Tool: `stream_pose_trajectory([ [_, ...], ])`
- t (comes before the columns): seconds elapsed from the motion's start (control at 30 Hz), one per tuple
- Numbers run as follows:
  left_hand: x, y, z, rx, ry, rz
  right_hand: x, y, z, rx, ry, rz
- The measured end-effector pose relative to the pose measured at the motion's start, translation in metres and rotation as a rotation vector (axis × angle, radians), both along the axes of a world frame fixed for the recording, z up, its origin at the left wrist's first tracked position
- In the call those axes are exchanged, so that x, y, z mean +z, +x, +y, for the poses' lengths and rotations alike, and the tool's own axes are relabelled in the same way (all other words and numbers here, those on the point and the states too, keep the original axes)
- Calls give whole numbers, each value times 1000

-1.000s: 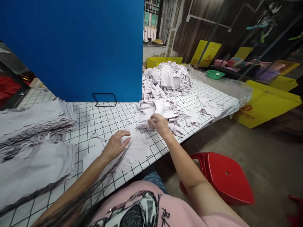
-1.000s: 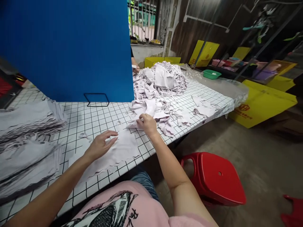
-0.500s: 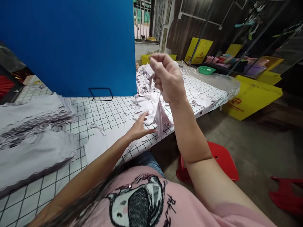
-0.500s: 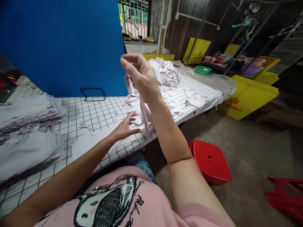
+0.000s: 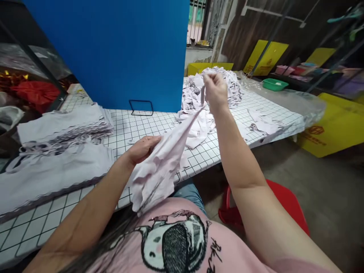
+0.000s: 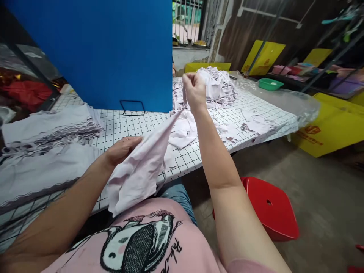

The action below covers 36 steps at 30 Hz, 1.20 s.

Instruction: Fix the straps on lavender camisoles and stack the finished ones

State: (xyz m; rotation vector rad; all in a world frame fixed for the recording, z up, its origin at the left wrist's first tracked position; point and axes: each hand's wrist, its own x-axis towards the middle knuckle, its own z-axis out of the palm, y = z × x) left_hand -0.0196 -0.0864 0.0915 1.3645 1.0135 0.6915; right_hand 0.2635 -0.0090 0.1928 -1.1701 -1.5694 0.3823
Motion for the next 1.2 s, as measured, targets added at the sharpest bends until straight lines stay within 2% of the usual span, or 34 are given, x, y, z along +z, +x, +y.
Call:
stream_pose_trajectory([
  [0.1,-17,-23,16,195,159,322,-59,-4,6,-224,-163,-219],
  [0.17,-32,-31,14,213,272,454,-97,-9,-8,-242,-299,-368],
  [0.27,-55,-30,-6,33,492,614,-141,-12,-43,-89,-414,-409],
  [0.33,-70,-23,-20,-89,635,682,-160,-14,-66,-1,-429,-373],
  [0.4,-80,-16,-28,-143,734,726,-173,-17,-87,30,-439,-344],
  [0.5,-84,-10,-26,-125,762,734,-182,-27,-115,101,-498,-332],
  [0.6,-73,-13,-16,-43,741,665,-187,-37,-137,167,-553,-363],
  [0.7,-62,-20,-14,5,764,646,-191,-42,-146,148,-545,-411],
  [0.77,-62,-20,-20,-109,799,691,-193,-43,-146,138,-535,-427],
  [0.87,-71,-15,-29,-314,828,752,-195,-43,-141,140,-531,-441],
  [0.93,-77,-11,-32,-319,827,750,-196,-43,-139,144,-527,-448],
  [1.03,-76,-12,-28,-198,722,630,-196,-42,-142,148,-513,-425],
  [1.13,-59,-17,-22,-77,500,451,-188,-44,-145,154,-451,-341],
  [1.2,-46,-18,-18,-54,385,358,-176,-49,-141,167,-350,-292],
])
